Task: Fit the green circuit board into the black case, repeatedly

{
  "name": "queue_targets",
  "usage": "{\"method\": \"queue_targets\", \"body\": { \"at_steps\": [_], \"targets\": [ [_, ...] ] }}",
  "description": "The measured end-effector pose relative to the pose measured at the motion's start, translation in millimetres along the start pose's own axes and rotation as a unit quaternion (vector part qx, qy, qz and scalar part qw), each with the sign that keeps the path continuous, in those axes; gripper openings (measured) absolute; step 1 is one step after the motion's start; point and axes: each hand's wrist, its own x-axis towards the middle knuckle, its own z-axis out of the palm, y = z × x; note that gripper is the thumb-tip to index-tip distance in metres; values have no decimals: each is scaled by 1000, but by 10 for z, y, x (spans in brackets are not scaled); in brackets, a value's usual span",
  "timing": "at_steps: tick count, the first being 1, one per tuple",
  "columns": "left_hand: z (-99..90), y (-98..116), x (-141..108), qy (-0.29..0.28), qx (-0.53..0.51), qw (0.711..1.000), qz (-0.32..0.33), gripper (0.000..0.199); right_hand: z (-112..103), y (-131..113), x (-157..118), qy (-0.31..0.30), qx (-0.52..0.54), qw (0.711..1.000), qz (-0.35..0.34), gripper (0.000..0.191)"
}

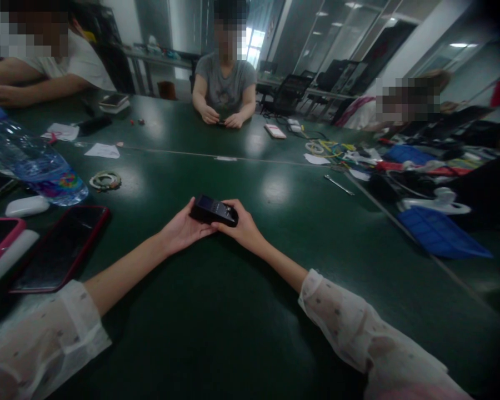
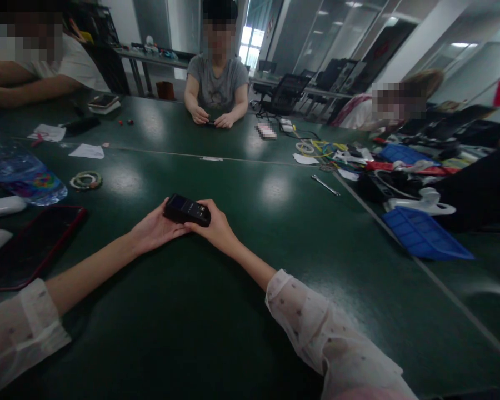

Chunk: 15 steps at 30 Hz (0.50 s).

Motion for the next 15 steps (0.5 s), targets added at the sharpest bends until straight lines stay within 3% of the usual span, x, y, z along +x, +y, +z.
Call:
{"method": "queue_targets", "body": {
  "at_steps": [15],
  "targets": [
    [17, -3, -6, 7, 8, 1000, -5, 60, 8, 18, 0, 2, -6, 1000, 4, 48]
  ]
}}
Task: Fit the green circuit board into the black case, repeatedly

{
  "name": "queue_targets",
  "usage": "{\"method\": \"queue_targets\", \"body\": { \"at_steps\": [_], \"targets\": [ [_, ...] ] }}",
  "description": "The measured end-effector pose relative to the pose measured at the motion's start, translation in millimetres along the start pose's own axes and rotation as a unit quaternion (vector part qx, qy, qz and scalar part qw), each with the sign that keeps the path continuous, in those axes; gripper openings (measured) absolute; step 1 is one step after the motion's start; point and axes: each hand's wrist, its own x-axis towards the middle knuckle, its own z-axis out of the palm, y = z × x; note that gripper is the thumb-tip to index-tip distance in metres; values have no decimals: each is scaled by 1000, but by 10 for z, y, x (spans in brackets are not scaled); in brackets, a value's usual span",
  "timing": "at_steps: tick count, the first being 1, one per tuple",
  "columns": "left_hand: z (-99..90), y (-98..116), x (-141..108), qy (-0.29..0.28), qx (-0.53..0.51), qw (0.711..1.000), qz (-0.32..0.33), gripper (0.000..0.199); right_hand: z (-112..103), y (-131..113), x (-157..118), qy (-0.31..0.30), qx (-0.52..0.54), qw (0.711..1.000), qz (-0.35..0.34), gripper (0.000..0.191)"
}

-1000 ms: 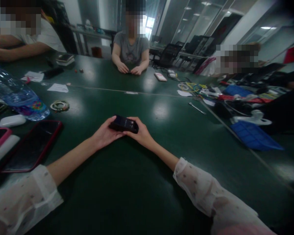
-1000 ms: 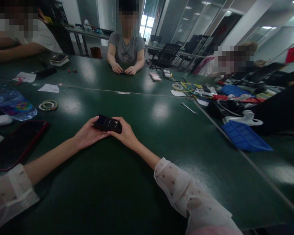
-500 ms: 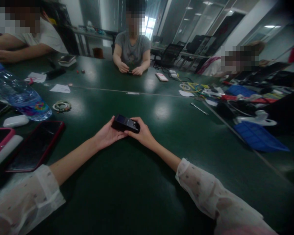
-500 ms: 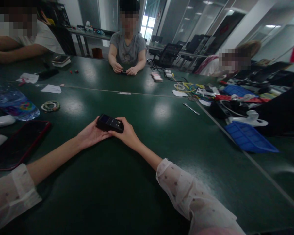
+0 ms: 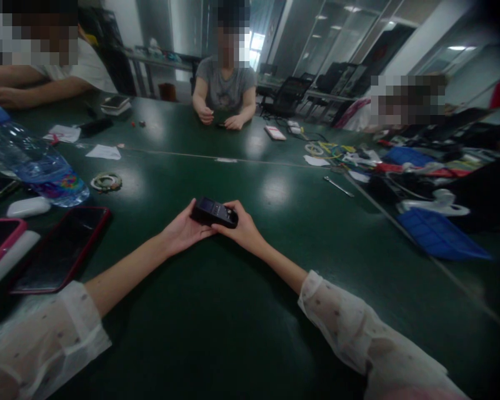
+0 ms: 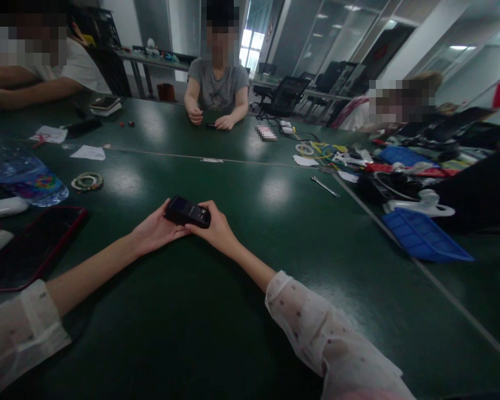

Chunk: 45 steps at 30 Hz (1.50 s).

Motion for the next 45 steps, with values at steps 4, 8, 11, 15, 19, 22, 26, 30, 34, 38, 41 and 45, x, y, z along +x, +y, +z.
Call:
{"method": "queue_targets", "body": {
  "at_steps": [4, 8, 11, 15, 19, 22, 26, 30, 34, 38, 41, 45],
  "targets": [
    [43, -4, -6, 8, 6, 1000, 6, 61, 1, -5, -2, 0, 0, 1000, 1, 48],
    [22, -8, 8, 10, 9, 1000, 5, 62, -6, -40, 2, -2, 2, 1000, 7, 48],
    [3, -11, 9, 2, 7, 1000, 11, 63, -9, -59, 2, 1, 8, 1000, 10, 48],
    [22, -10, -7, 3, 13, 1000, 13, 62, -7, -55, -1, -2, 13, 1000, 8, 47],
    [39, -11, -3, 10, 13, 1000, 12, 62, 3, -30, -2, -1, 5, 1000, 10, 48],
    [19, -13, 13, 17, 10, 1000, 11, 63, 9, -28, 0, 2, 3, 1000, 18, 49],
    [-16, -8, 21, 12, 10, 1000, 8, 63, 7, -49, 4, 1, 8, 1000, 18, 49],
    [-11, -5, 9, 1, 10, 1000, 3, 64, 6, -54, 5, -3, 10, 1000, 13, 48],
    [35, -11, -13, 13, 18, 1000, 16, 63, 15, -41, 8, -3, 13, 1000, 9, 50],
    [66, -14, -23, 15, 19, 1000, 17, 63, 18, -28, 8, 16, 1, 1000, -27, 57],
    [68, -14, -20, 19, 21, 999, 15, 63, 9, -32, -1, 49, -12, 997, -65, 61],
    [70, -14, -15, 26, 22, 999, 17, 62, 0, -53, -12, 52, -18, 996, -71, 62]
  ]
}}
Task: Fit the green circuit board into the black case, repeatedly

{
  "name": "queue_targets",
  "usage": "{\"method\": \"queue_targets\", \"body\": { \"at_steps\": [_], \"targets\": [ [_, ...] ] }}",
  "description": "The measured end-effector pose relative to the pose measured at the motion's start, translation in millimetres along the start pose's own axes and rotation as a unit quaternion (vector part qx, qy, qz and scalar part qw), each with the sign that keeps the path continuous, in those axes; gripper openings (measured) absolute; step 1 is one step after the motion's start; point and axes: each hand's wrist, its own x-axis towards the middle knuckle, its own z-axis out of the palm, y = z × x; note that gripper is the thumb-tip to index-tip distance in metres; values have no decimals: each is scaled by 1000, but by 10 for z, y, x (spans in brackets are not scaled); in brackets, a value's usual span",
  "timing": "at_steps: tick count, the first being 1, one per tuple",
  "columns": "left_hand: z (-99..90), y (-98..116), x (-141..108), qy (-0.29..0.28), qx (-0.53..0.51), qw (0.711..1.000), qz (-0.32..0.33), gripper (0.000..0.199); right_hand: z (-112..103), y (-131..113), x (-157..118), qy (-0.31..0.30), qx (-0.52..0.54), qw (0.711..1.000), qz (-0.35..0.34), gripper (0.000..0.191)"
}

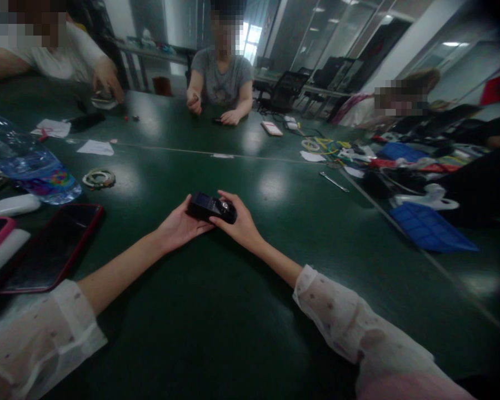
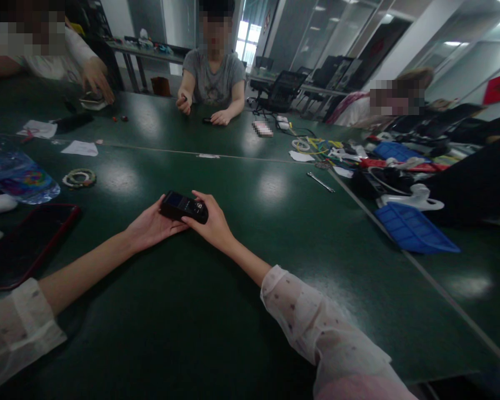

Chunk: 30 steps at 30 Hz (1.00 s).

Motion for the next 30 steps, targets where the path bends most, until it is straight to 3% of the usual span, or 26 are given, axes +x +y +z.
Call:
{"method": "queue_targets", "body": {
  "at_steps": [7, 17, 24, 30],
  "targets": [
    [-7, -13, 6, 6, 10, 1000, 6, 61, 31, 42, 9, -21, 1, 1000, 22, 57],
    [-95, 0, 36, -45, 3, 999, -7, 64, 28, 40, 0, -30, -35, 999, 22, 47],
    [-23, -7, 18, -19, 15, 1000, -3, 65, 11, 8, 1, -36, -38, 998, 22, 46],
    [-61, -6, 17, -35, 5, 999, -8, 64, -6, -43, -6, -43, -44, 998, 21, 46]
  ]
}}
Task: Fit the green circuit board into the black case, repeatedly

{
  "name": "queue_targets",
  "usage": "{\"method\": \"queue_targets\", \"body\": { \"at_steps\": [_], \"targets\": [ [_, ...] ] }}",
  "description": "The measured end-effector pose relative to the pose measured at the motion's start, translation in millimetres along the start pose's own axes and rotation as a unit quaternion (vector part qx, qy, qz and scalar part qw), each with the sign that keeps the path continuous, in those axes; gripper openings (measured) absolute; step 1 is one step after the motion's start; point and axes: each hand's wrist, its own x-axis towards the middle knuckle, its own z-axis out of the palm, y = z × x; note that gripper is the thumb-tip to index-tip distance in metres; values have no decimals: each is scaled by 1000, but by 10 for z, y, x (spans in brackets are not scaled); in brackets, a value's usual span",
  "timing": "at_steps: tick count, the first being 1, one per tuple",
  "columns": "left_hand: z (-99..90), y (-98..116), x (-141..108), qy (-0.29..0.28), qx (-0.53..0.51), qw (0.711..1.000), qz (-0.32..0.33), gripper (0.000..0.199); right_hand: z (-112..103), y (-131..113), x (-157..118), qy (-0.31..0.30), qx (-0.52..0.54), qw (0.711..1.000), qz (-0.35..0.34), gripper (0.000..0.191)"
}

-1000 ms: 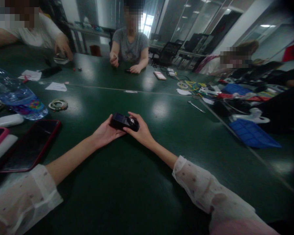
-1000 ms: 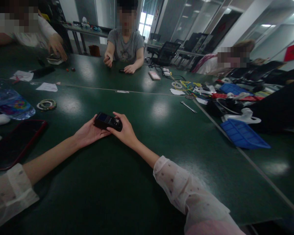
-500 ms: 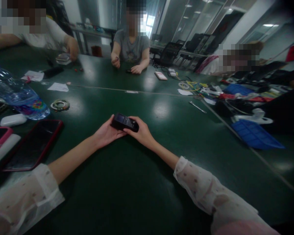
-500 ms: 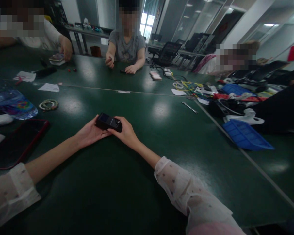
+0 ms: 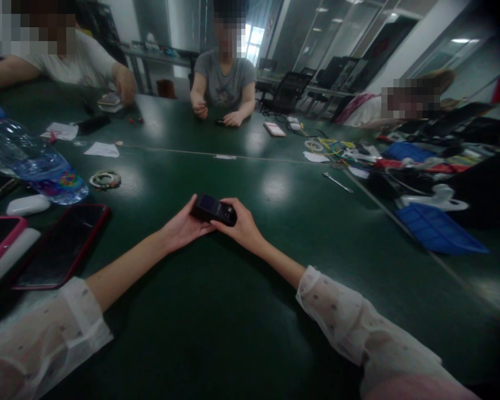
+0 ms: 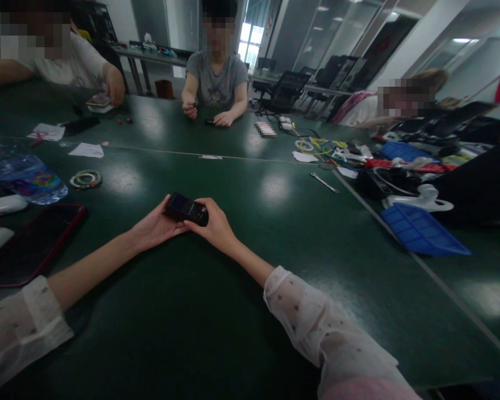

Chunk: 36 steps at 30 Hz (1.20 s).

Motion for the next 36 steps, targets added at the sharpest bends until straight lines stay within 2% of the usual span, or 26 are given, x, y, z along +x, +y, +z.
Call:
{"method": "queue_targets", "body": {
  "at_steps": [5, 12, 27, 36],
  "targets": [
    [24, -7, -2, 21, 0, 1000, 6, 64, 2, -19, -10, 10, -21, 999, -23, 45],
    [97, 0, -21, 49, 6, 999, 8, 62, 11, -24, -11, 16, -22, 999, -20, 43],
    [10, 0, 3, 6, -19, 1000, -2, 62, 6, 1, -5, -4, -4, 1000, 3, 43],
    [-13, -1, 22, 24, -8, 1000, 3, 61, 31, 22, 1, -20, 0, 1000, 11, 44]
  ]
}}
